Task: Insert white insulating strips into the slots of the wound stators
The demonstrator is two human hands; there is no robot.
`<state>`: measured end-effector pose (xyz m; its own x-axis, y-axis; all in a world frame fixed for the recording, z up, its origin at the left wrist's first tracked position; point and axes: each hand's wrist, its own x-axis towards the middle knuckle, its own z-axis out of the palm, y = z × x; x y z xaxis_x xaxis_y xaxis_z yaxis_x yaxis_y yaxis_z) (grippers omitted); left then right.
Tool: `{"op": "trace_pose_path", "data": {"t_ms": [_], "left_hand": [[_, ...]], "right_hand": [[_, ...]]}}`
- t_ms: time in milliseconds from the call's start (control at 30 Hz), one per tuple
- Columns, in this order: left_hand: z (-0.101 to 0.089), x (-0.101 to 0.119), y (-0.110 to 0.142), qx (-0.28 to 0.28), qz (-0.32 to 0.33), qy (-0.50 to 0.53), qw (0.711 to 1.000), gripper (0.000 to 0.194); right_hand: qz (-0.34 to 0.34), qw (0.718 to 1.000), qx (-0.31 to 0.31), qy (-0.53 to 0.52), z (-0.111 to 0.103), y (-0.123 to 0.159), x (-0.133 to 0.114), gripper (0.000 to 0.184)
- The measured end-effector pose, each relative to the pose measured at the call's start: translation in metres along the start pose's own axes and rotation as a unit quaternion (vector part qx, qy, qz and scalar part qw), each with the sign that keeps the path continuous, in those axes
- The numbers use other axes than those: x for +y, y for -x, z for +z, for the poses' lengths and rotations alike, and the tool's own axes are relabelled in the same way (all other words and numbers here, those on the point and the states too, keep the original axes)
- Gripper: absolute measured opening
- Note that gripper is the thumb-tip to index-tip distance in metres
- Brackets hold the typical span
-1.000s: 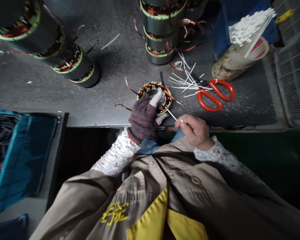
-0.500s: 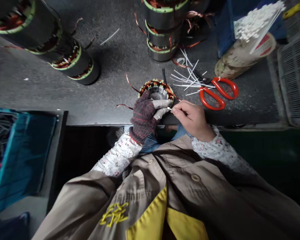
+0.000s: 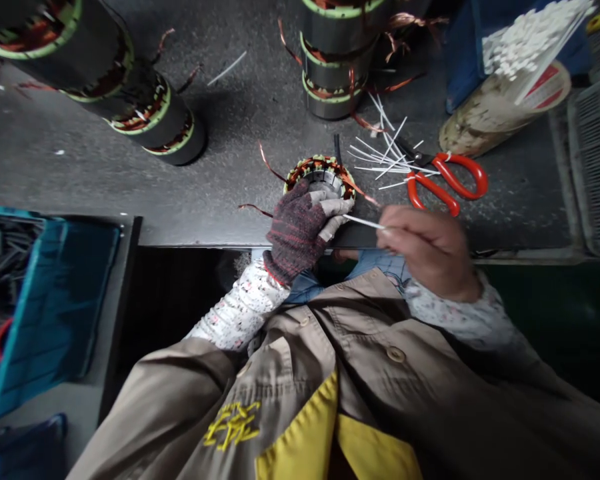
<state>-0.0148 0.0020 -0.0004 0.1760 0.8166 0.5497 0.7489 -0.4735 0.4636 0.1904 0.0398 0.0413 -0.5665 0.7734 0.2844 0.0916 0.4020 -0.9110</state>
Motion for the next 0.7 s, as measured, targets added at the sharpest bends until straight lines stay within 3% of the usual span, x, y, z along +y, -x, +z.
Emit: {"op": "trace_pose_path", "data": {"t_ms": [100, 200, 300, 400, 567, 700], "left_hand": [[0.001, -0.003, 0.003, 0.001, -0.008, -0.009, 1.0, 0.023], [0.001, -0.007, 0.006, -0.008, -0.001, -0.029, 1.0, 0.019], [0.003, -0.005, 0.009, 0.021, 0.011, -0.044, 0.999, 0.013], [0.012, 0.006, 0.009, 0.039, 0.016, -0.049, 0.998, 0.012], [0.023, 0.025, 0.006, -0.013, 0.014, -0.029, 0.999, 0.016], [0.0, 0.027, 0.007, -0.012, 0.057, -0.094, 0.994, 0.034]], "right_hand": [[0.005, 0.994, -0.024, -0.105, -0.006, 0.003, 0.002, 0.028], [0.058, 0.974, -0.07, -0.208, -0.005, 0.007, 0.006, 0.037], [0.08, 0.968, -0.003, -0.239, -0.006, 0.011, 0.003, 0.038], [0.049, 0.967, 0.062, -0.242, -0.001, -0.001, 0.001, 0.042], [0.021, 0.972, 0.156, -0.176, 0.028, -0.042, 0.021, 0.046], [-0.092, 0.983, 0.15, 0.047, 0.032, -0.029, 0.036, 0.045]]}}
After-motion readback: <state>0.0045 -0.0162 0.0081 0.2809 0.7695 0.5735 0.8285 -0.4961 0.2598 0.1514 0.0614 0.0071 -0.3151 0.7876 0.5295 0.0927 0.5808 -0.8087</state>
